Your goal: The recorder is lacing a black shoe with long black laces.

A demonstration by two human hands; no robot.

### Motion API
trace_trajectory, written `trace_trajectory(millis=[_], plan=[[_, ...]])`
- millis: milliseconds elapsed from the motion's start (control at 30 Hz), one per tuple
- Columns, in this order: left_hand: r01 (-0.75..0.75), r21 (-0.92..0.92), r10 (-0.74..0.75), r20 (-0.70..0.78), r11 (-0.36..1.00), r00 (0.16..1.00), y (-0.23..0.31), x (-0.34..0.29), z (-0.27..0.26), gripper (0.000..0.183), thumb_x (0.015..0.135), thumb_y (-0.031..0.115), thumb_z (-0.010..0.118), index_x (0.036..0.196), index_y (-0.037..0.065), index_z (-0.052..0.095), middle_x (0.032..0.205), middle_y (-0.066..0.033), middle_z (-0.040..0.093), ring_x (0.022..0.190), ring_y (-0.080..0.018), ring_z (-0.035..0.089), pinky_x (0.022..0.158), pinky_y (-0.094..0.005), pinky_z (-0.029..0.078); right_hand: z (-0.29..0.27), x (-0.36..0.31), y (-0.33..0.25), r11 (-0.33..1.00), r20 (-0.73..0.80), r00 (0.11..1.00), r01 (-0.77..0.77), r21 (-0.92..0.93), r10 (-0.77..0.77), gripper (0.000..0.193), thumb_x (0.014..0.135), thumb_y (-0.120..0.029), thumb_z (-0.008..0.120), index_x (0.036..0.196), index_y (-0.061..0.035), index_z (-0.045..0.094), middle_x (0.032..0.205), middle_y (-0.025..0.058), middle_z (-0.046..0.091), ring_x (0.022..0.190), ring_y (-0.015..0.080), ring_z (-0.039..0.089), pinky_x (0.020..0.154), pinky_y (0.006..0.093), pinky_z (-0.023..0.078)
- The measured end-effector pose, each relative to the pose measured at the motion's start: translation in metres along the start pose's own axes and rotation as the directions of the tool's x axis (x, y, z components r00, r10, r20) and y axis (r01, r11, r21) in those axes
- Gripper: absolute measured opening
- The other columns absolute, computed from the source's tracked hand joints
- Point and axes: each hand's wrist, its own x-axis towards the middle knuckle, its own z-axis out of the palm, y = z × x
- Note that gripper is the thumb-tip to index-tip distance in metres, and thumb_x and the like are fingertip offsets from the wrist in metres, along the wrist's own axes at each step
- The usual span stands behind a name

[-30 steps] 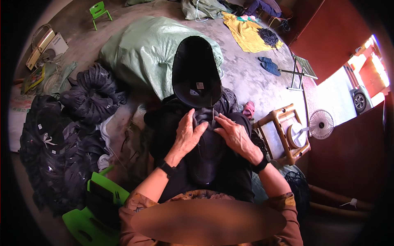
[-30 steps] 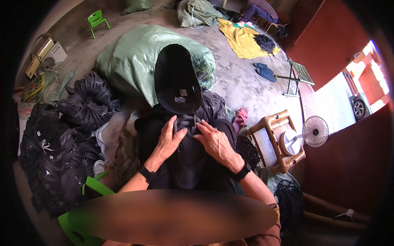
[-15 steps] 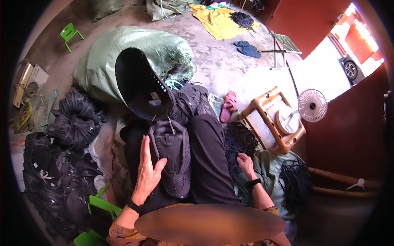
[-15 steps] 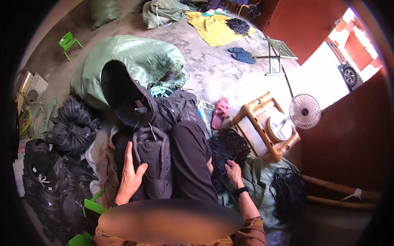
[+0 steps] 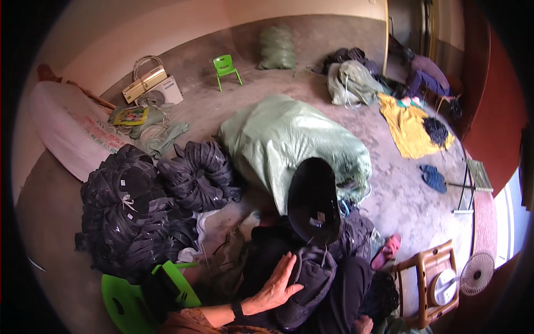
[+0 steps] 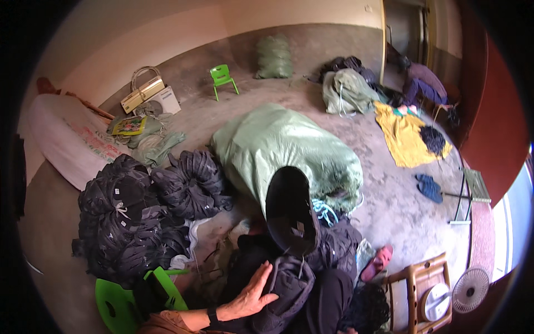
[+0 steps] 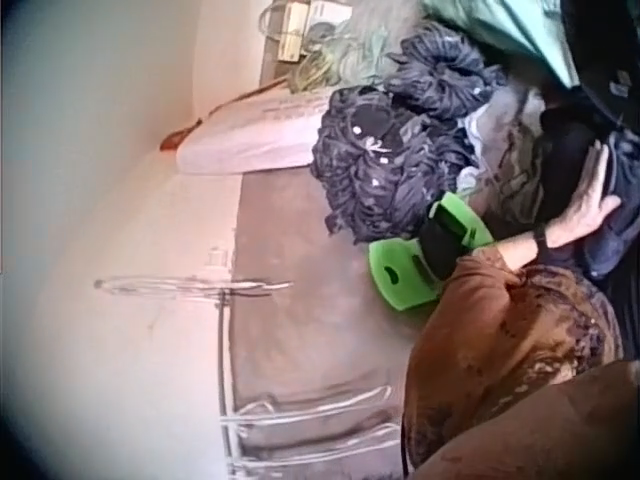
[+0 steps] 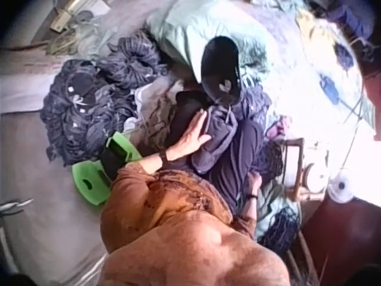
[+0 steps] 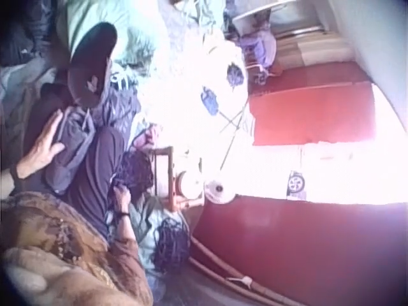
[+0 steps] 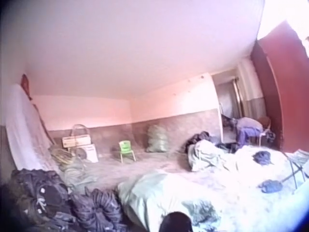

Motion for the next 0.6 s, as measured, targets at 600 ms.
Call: trace_trajectory(millis=[600], plan=[[0.196, -0.755, 0.240, 0.426, 0.626, 0.872, 0.129, -0.047, -0.038, 0.039, 0.090, 0.016, 0.068, 0.123, 0.001, 0.053, 0.107, -0.0115, 0.063, 0.104, -0.0228, 0.059, 0.089, -0.0356, 0.048, -0.152, -0.151, -0.420, 0.477, -0.169, 0.477, 0.878, 0.045, -0.862, 0.017, 0.084, -0.001, 0.062, 0.099, -0.0046, 0.065, 0.083, 0.0148, 0.065, 0.070, 0.0241, 0.067, 0.059, 0.0323, 0.052]])
